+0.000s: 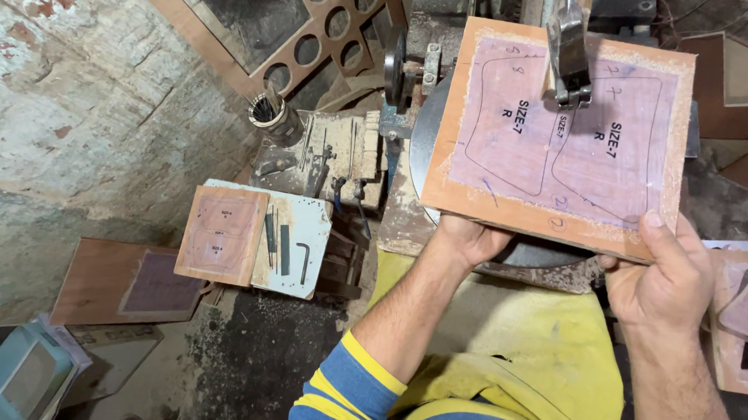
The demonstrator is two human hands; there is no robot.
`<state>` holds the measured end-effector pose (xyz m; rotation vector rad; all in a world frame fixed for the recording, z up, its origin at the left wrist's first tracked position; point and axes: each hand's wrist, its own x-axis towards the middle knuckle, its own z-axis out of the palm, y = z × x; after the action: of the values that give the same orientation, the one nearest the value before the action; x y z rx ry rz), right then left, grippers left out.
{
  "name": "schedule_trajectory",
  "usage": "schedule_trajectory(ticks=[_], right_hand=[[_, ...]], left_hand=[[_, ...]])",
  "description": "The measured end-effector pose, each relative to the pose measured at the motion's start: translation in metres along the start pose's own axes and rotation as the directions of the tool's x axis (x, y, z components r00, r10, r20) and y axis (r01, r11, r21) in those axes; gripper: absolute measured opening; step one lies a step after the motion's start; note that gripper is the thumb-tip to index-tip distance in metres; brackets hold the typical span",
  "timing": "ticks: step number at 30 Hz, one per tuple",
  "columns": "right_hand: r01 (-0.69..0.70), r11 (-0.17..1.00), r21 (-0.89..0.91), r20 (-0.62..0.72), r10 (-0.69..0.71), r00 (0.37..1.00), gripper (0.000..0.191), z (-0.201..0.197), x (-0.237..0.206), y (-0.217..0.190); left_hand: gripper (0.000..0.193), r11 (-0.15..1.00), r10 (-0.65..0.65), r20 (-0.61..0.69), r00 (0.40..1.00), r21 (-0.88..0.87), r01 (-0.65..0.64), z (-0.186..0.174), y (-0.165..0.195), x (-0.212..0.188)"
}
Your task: The person cuts shoe pattern pieces from pink pattern boards labeled SIZE-7 and SIZE-8 R using a scroll saw, guiding the board along drawn outlines. They remove the cut pieces from the board, stack the finished pattern pieces aside, and begin cutting the next board.
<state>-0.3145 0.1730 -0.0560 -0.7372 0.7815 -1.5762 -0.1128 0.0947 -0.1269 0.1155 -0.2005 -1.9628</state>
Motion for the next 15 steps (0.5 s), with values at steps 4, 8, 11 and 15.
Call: schedule_trajectory(ticks=[4, 8, 11, 15], right_hand=[[0.006, 1.000, 0.029, 0.021, -0.007, 1.000, 0.034, -0.002, 0.003, 0.002], [0.011, 1.000, -0.017, 0.046, -0.010, 0.999, 0.031, -0.004, 0.005, 0.002], [-0.013, 0.999, -0.032, 0.060, 0.015, 0.998, 0.034, -0.004, 0.005, 0.001], [-0.018, 1.000, -0.018, 0.064, 0.019, 0.998, 0.034, -0.004, 0.004, 0.002]], left_hand=[[0.062, 0.999, 0.004, -0.037, 0.999, 0.038, -0.003, 0.002, 0.007, -0.001], [0.064, 1.000, 0.004, -0.011, 1.000, -0.008, -0.004, -0.001, 0.011, -0.003], [0.064, 0.998, -0.011, 0.019, 1.000, -0.061, 0.012, -0.007, 0.009, -0.001], [0.061, 1.000, -0.017, -0.035, 0.999, -0.001, 0.017, -0.016, 0.006, 0.002]])
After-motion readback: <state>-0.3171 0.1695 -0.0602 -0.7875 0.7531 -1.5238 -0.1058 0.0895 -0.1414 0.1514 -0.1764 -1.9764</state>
